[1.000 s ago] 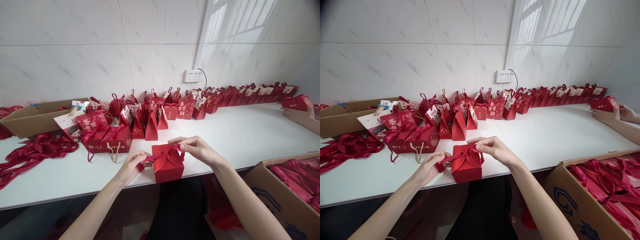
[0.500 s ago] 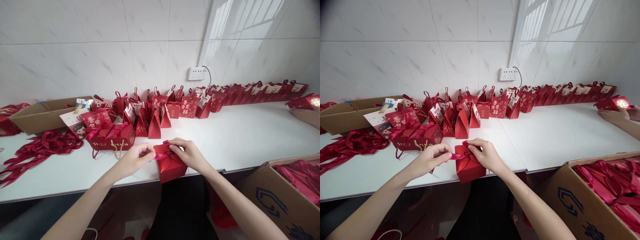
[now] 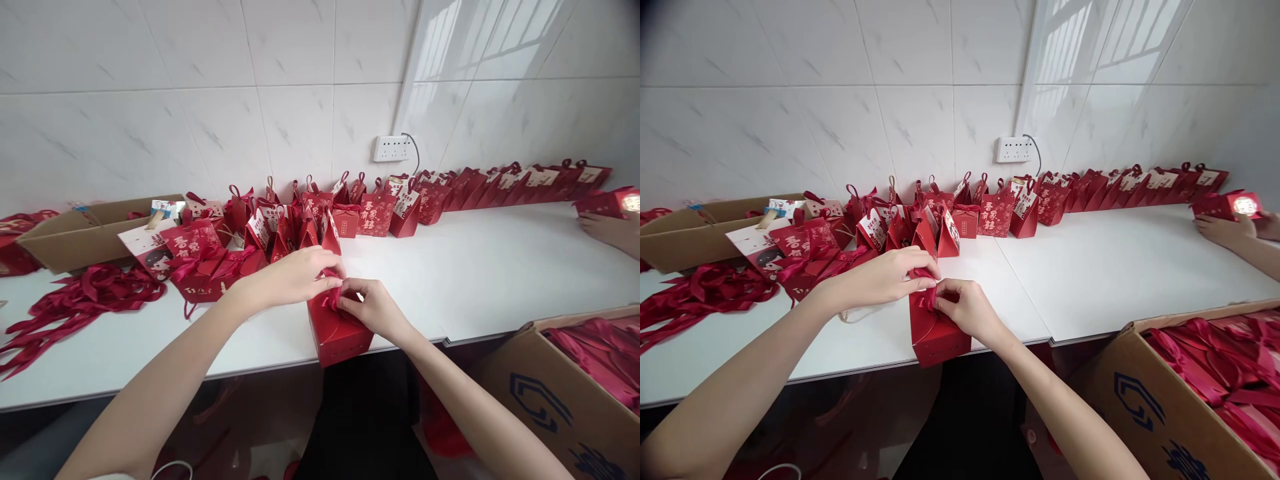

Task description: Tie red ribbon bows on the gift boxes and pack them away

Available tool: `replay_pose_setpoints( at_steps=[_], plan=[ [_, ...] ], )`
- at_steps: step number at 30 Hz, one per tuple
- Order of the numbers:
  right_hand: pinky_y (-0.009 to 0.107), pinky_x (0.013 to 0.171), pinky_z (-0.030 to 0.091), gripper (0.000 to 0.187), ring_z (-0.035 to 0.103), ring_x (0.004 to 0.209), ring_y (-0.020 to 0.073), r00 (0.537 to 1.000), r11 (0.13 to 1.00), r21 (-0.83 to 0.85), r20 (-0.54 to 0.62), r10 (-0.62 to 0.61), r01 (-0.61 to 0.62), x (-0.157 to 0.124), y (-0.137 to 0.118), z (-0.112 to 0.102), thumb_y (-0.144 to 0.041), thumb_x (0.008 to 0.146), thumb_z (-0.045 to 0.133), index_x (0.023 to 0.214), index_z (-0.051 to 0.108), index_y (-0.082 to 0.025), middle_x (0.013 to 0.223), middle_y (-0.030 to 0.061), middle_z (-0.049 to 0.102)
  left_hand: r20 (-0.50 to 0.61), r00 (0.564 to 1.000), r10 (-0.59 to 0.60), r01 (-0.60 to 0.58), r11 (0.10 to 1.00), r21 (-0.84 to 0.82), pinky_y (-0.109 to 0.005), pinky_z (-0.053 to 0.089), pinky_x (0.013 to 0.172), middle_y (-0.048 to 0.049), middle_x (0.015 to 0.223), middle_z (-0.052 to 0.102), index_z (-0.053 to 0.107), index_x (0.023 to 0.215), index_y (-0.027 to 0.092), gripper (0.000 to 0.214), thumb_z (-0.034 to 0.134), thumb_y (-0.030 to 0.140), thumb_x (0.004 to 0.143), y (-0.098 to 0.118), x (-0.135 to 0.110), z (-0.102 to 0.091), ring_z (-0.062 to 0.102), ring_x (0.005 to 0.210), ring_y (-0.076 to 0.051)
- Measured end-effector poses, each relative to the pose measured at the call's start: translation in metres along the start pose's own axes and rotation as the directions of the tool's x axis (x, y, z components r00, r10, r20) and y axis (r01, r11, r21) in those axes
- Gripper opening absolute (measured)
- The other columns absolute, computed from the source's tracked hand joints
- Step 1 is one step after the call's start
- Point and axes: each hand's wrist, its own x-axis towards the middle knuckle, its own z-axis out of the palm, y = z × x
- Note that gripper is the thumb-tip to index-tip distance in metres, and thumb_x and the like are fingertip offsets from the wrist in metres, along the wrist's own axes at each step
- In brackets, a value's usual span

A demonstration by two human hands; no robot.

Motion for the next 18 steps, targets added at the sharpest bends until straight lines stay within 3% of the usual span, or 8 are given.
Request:
replay_pose_setpoints(
  at_steps=[4, 7, 13, 18],
  plan=[
    [0.028, 0.071, 0.047, 0.012, 0.062, 0.074, 0.0167, 1.0, 0.998, 0.053, 0.004, 0.018, -0.019, -0.002, 0.002, -0.002, -0.026, 0.078, 0.061, 0.075, 0.07, -0.018, 0.075, 0.0011, 0.071, -0.088, 0.991, -0.1, 0.073, 0.96, -0.269, -0.026, 0.042, 0.069, 0.0001, 0.086, 0.063, 0.058, 0.083, 0.019, 0.011, 0.056, 0.03, 0.083, -0.018, 0.007, 0.018, 0.058, 0.077, -0.015],
    [0.029, 0.071, 0.047, 0.017, 0.061, 0.073, 0.017, 0.999, 0.995, 0.094, -0.018, 0.043, -0.041, -0.003, 0.003, -0.001, -0.034, 0.077, 0.064, 0.074, 0.069, -0.018, 0.074, 0.0015, 0.07, -0.133, 0.98, -0.149, 0.09, 0.924, -0.373, -0.026, 0.042, 0.07, 0.0003, 0.081, 0.063, 0.057, 0.078, 0.019, 0.013, 0.057, 0.031, 0.082, -0.03, 0.003, 0.035, 0.057, 0.075, -0.015],
    [0.029, 0.069, 0.045, 0.02, 0.058, 0.07, 0.016, 0.994, 0.986, 0.161, -0.087, 0.066, -0.051, -0.004, 0.006, 0.003, -0.037, 0.075, 0.065, 0.07, 0.067, -0.017, 0.074, 0.0027, 0.068, -0.182, 0.958, -0.222, 0.142, 0.918, -0.37, -0.029, 0.043, 0.081, -0.0017, 0.089, 0.065, 0.063, 0.084, 0.02, 0.013, 0.059, 0.032, 0.081, -0.037, -0.015, 0.057, 0.059, 0.086, -0.018],
    [0.029, 0.071, 0.044, 0.013, 0.056, 0.069, 0.0149, 0.987, 0.986, 0.161, -0.15, 0.062, -0.038, -0.004, 0.007, 0.005, -0.029, 0.075, 0.06, 0.07, 0.065, -0.017, 0.074, 0.0023, 0.067, -0.205, 0.962, -0.183, 0.112, 0.943, -0.313, -0.03, 0.042, 0.085, -0.0032, 0.09, 0.065, 0.066, 0.088, 0.02, 0.015, 0.057, 0.031, 0.083, -0.032, -0.023, 0.063, 0.057, 0.091, -0.019]
  ],
)
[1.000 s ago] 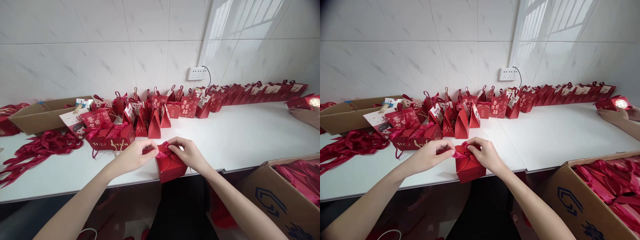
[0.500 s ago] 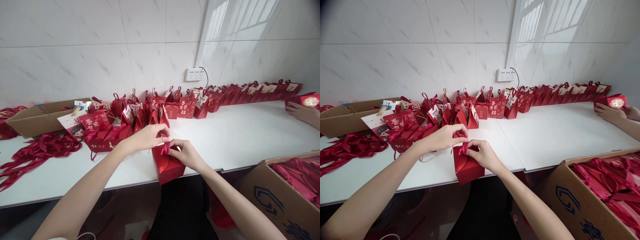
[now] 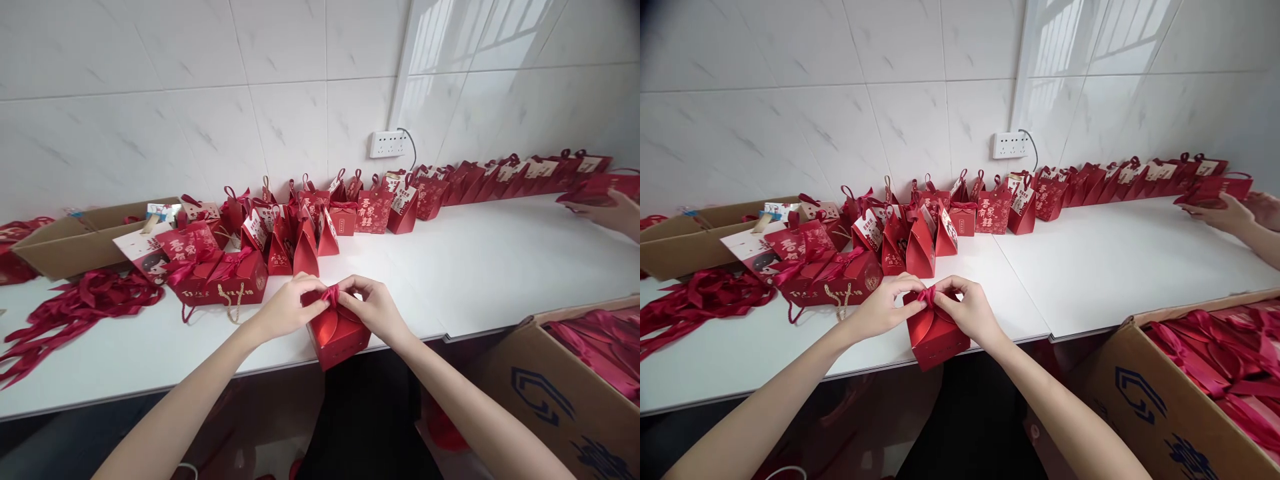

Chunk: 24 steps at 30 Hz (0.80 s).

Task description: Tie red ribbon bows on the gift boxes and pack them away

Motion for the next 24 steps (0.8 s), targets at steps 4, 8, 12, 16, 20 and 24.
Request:
replay_pose_setpoints(
  at_steps=[4, 8, 12, 16, 20, 24],
  plan=[
    [0.03, 0.072, 0.044, 0.011, 0.056, 0.068, 0.0149, 0.999, 1.0, -0.03, -0.049, -0.001, 0.0, -0.001, -0.001, 0.001, -0.026, 0.073, 0.058, 0.07, 0.064, -0.017, 0.073, 0.0019, 0.067, -0.016, 1.0, 0.023, -0.023, 1.0, -0.005, -0.031, 0.042, 0.084, -0.0043, 0.093, 0.064, 0.065, 0.09, 0.019, 0.018, 0.058, 0.034, 0.082, 0.004, -0.002, 0.004, 0.055, 0.093, -0.02],
    [0.03, 0.071, 0.046, 0.011, 0.058, 0.071, 0.0158, 0.998, 0.999, -0.04, -0.066, 0.003, -0.006, -0.003, -0.002, 0.003, -0.027, 0.073, 0.058, 0.072, 0.064, -0.018, 0.074, 0.0025, 0.067, -0.022, 1.0, -0.011, 0.01, 1.0, -0.022, -0.032, 0.04, 0.079, -0.0035, 0.081, 0.061, 0.063, 0.08, 0.019, 0.026, 0.05, 0.04, 0.087, 0.007, -0.001, 0.008, 0.053, 0.086, -0.02],
    [0.031, 0.072, 0.047, 0.011, 0.059, 0.071, 0.0159, 0.998, 0.999, -0.051, -0.056, 0.001, -0.004, -0.004, -0.002, 0.002, -0.029, 0.075, 0.058, 0.072, 0.062, -0.018, 0.074, 0.0026, 0.067, -0.052, 0.997, -0.061, 0.059, 0.997, -0.05, -0.031, 0.039, 0.073, -0.0031, 0.073, 0.058, 0.059, 0.071, 0.018, 0.032, 0.044, 0.039, 0.09, 0.01, 0.0, 0.011, 0.051, 0.078, -0.019],
    [0.032, 0.075, 0.047, 0.014, 0.06, 0.073, 0.0164, 1.0, 0.998, -0.059, 0.014, -0.024, 0.025, -0.004, -0.003, -0.002, -0.031, 0.08, 0.056, 0.076, 0.061, -0.019, 0.075, 0.0028, 0.067, -0.032, 0.997, -0.076, 0.067, 0.976, -0.206, -0.031, 0.041, 0.08, -0.0057, 0.091, 0.061, 0.061, 0.072, 0.018, 0.029, 0.045, 0.035, 0.089, 0.009, 0.0, 0.015, 0.055, 0.088, -0.02],
    [0.03, 0.076, 0.047, 0.014, 0.06, 0.073, 0.0155, 0.998, 0.996, -0.077, 0.062, -0.032, 0.036, -0.003, -0.006, -0.005, -0.027, 0.083, 0.052, 0.075, 0.06, -0.019, 0.075, 0.0014, 0.066, 0.019, 0.996, -0.085, 0.086, 0.934, -0.346, -0.03, 0.039, 0.091, -0.0072, 0.111, 0.057, 0.06, 0.068, 0.017, 0.03, 0.047, 0.035, 0.087, 0.004, 0.001, 0.015, 0.053, 0.104, -0.021],
    [0.03, 0.076, 0.046, 0.016, 0.06, 0.072, 0.0148, 0.995, 0.995, -0.087, 0.099, -0.03, 0.039, -0.004, -0.009, -0.005, -0.023, 0.085, 0.049, 0.073, 0.058, -0.02, 0.072, 0.0006, 0.063, 0.062, 0.994, -0.096, 0.113, 0.892, -0.438, -0.03, 0.038, 0.093, -0.007, 0.109, 0.056, 0.06, 0.067, 0.017, 0.028, 0.048, 0.034, 0.086, 0.003, 0.002, 0.014, 0.052, 0.106, -0.021]
  ],
)
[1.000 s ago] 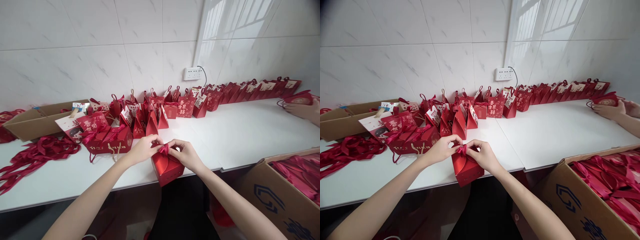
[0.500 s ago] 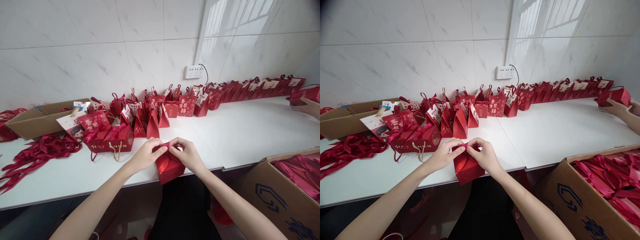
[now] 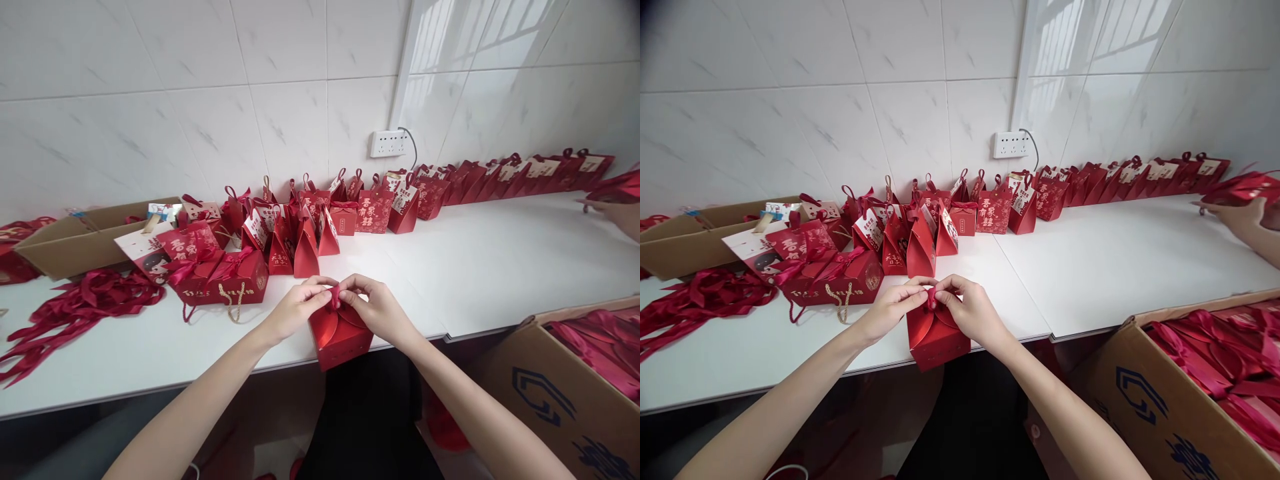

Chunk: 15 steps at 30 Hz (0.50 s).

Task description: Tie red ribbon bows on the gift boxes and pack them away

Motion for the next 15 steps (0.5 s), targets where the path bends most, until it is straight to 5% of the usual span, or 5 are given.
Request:
replay_pose_setpoints(
  at_steps=[5, 15],
  plan=[
    [0.029, 0.073, 0.047, 0.003, 0.058, 0.073, 0.0145, 0.997, 0.999, -0.013, -0.064, -0.04, 0.039, -0.002, 0.003, 0.001, -0.022, 0.084, 0.05, 0.081, 0.052, -0.021, 0.078, 0.0005, 0.06, -0.103, 0.994, 0.044, -0.031, 0.991, 0.131, -0.03, 0.041, 0.079, -0.0033, 0.078, 0.057, 0.058, 0.068, 0.017, 0.026, 0.048, 0.035, 0.085, 0.001, -0.002, 0.005, 0.053, 0.08, -0.018],
    [0.031, 0.075, 0.045, 0.005, 0.057, 0.073, 0.0148, 0.992, 0.998, -0.035, -0.118, -0.052, 0.048, -0.002, 0.006, 0.002, -0.025, 0.083, 0.052, 0.08, 0.052, -0.02, 0.078, 0.0008, 0.059, -0.152, 0.988, 0.018, -0.023, 0.999, -0.032, -0.025, 0.044, 0.069, -0.0014, 0.074, 0.062, 0.059, 0.078, 0.016, 0.018, 0.054, 0.032, 0.082, 0.002, -0.003, 0.01, 0.057, 0.07, -0.014]
  ],
)
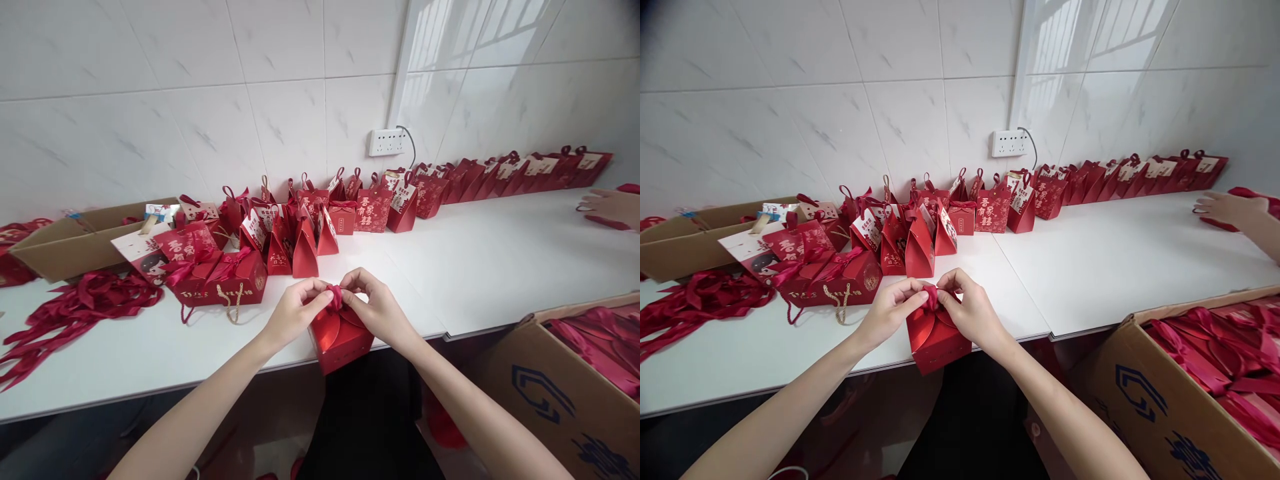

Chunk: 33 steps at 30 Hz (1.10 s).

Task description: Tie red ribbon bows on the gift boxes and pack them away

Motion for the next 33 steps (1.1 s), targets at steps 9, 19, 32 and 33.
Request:
replay_pose_setpoints(
  at_steps=[9, 19, 32, 33],
  plan=[
    [0.03, 0.074, 0.044, 0.007, 0.056, 0.073, 0.015, 0.999, 1.0, -0.008, -0.035, -0.005, 0.005, -0.001, -0.001, 0.0, -0.026, 0.083, 0.054, 0.079, 0.054, -0.02, 0.077, 0.0007, 0.059, -0.009, 0.999, 0.053, -0.051, 0.991, 0.124, -0.025, 0.044, 0.073, -0.0007, 0.078, 0.062, 0.061, 0.078, 0.018, 0.019, 0.053, 0.033, 0.086, 0.0, -0.002, -0.001, 0.058, 0.076, -0.015],
    [0.03, 0.076, 0.045, 0.003, 0.056, 0.075, 0.0144, 1.0, 1.0, -0.022, -0.029, -0.012, 0.012, -0.001, 0.0, 0.001, -0.02, 0.082, 0.052, 0.08, 0.054, -0.02, 0.078, 0.0004, 0.059, -0.025, 0.999, -0.044, 0.045, 0.999, 0.018, -0.023, 0.044, 0.067, -0.0004, 0.075, 0.066, 0.056, 0.082, 0.017, 0.019, 0.055, 0.036, 0.085, -0.003, -0.003, -0.002, 0.059, 0.071, -0.013],
    [0.032, 0.08, 0.046, 0.003, 0.059, 0.082, 0.0157, 0.993, 0.978, -0.179, 0.053, -0.104, 0.112, -0.007, -0.009, -0.013, -0.019, 0.085, 0.052, 0.085, 0.055, -0.02, 0.086, 0.002, 0.061, -0.004, 0.999, -0.051, 0.051, 0.996, -0.071, -0.024, 0.041, 0.063, 0.0017, 0.067, 0.058, 0.051, 0.074, 0.017, 0.018, 0.054, 0.033, 0.081, 0.001, -0.003, -0.002, 0.053, 0.064, -0.011],
    [0.033, 0.08, 0.046, 0.002, 0.059, 0.083, 0.0163, 0.992, 0.967, -0.22, 0.053, -0.117, 0.125, -0.01, -0.011, -0.014, -0.02, 0.085, 0.054, 0.084, 0.055, -0.02, 0.087, 0.0026, 0.06, -0.004, 0.998, -0.056, 0.055, 0.996, -0.067, -0.023, 0.04, 0.062, 0.0019, 0.067, 0.058, 0.051, 0.074, 0.017, 0.018, 0.054, 0.034, 0.082, 0.001, -0.004, -0.002, 0.052, 0.063, -0.011]
  ],
)
